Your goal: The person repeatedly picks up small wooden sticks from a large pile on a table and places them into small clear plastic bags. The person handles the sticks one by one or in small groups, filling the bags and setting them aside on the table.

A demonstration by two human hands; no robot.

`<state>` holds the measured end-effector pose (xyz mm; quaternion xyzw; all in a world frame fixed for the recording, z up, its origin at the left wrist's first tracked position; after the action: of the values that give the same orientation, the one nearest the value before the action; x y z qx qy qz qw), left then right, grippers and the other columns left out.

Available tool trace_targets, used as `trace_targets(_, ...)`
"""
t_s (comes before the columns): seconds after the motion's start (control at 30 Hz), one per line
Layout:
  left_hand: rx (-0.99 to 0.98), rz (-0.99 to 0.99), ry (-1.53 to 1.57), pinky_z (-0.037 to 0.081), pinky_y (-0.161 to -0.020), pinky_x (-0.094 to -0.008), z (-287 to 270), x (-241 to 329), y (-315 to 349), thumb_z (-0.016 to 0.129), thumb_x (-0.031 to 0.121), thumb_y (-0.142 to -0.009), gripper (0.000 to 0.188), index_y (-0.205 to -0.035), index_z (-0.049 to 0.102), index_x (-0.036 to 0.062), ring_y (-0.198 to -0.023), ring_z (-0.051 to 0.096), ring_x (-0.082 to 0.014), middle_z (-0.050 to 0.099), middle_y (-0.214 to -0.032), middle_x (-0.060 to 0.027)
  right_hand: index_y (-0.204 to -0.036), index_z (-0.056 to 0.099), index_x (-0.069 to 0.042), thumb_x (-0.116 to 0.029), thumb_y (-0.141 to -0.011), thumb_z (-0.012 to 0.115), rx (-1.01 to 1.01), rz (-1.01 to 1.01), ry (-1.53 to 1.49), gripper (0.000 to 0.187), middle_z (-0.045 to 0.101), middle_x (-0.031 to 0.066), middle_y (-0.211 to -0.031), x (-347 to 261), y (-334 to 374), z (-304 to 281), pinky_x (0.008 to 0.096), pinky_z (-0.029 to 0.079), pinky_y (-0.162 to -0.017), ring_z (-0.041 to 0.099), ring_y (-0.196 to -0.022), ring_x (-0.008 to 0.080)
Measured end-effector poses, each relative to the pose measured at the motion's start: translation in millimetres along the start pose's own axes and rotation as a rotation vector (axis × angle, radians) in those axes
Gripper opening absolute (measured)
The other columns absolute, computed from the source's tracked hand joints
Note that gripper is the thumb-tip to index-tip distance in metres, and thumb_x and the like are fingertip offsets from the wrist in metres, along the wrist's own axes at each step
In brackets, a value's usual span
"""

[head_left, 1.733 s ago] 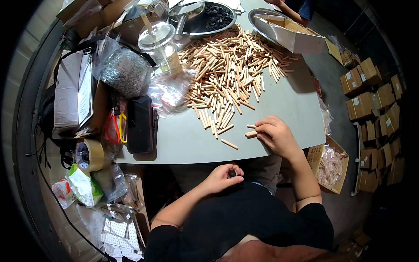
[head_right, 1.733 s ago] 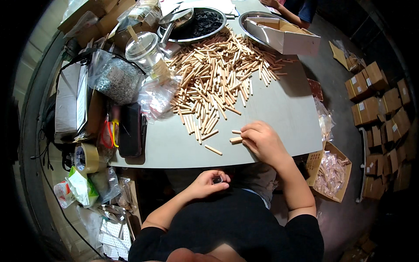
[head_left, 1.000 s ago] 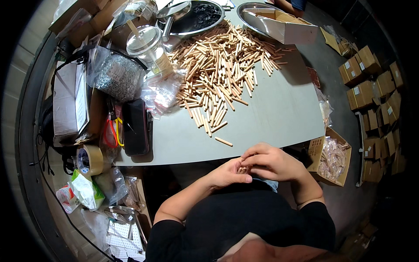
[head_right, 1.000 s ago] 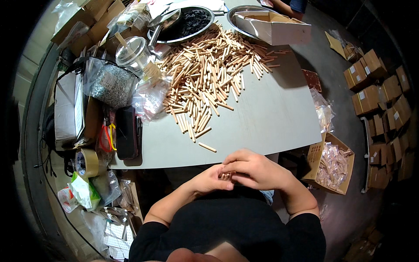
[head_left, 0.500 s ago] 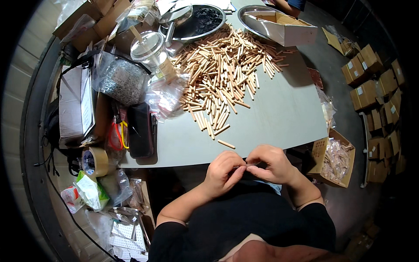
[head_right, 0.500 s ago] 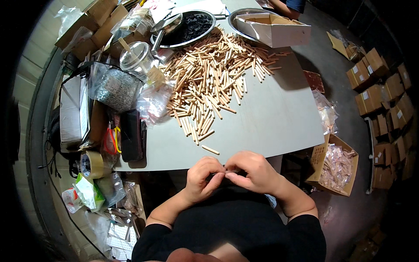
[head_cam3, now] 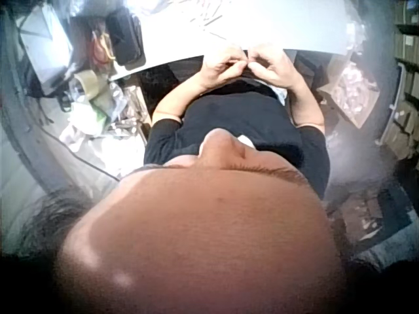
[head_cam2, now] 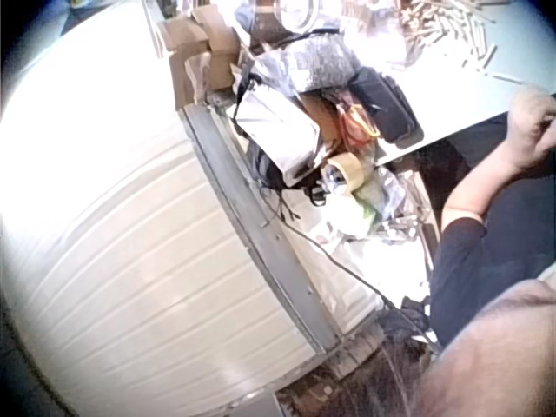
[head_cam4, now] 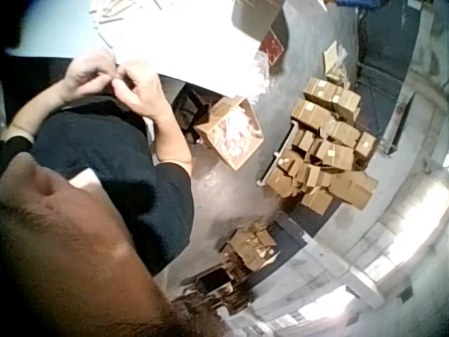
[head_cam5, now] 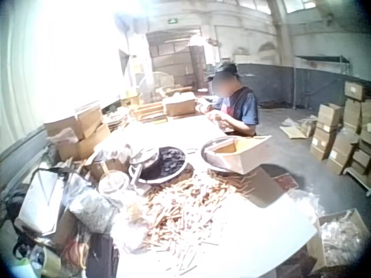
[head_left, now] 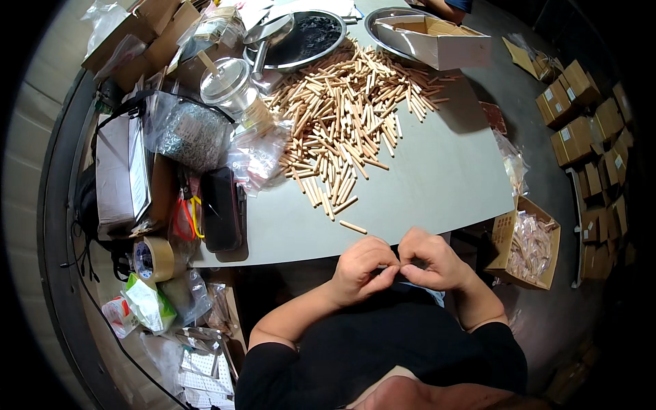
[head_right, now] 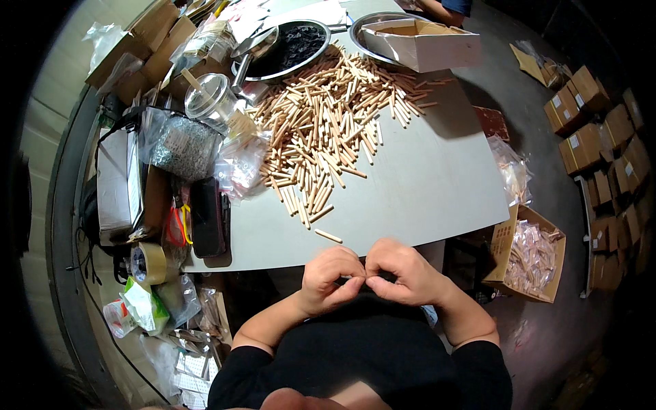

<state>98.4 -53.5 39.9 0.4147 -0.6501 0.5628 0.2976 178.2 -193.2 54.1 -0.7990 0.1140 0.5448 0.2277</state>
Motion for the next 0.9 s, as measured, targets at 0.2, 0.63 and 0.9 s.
trace_targets(0.2,0.017,-0.146,0.058,0.051,-0.073,-0.0351,-5.5,-7.0,7.5,0.068,0.0,-0.085,0.003,-0.086,0.065,-0.0003,-0.079,0.063,-0.0248,0.066,-0.084,-0.011,-0.076,0.055,-0.004,-0.013,-0.082,0.068,-0.008,0.005,-0.01,0.017,0.056,0.0077,-0.078,4.2,4.1,-4.4,0.0356,0.043,-0.066,0.053,-0.073,0.0262)
trace_targets(0.63,0.007,-0.533,-1.327,0.029,-0.115,-0.0525,-135.9,-65.4,20.4,0.064,0.036,-0.093,0.07,-0.14,0.043,-0.0105,-0.142,0.031,-0.047,0.037,-0.151,-0.029,-0.086,0.055,0.001,-0.011,-0.088,0.068,0.901,0.748,0.902,0.017,0.052,0.0076,-0.076,35.5,252.3,-193.1,0.0322,0.045,-0.068,0.053,-0.073,0.0194)
trace_targets(0.9,0.066,-0.446,-1.253,0.036,-0.107,-0.0538,-96.3,-31.8,63.1,0.071,0.032,-0.085,0.065,-0.134,0.052,-0.006,-0.127,0.044,-0.0434,0.049,-0.133,-0.0252,-0.097,0.066,0.001,-0.011,-0.082,0.071,0.55,0.55,0.69,0.02,0.065,0.0167,-0.093,34.5,78.1,-91.8,0.0409,0.052,-0.078,0.065,-0.087,0.0319)
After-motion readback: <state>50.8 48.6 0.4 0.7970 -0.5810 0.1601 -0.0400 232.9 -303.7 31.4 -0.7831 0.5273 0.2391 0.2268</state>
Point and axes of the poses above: each hand's wrist, its own y-axis away from the middle knuckle, its own z-axis out of the palm, x = y × z, the point moved 5 cm from there along -y, towards the middle knuckle
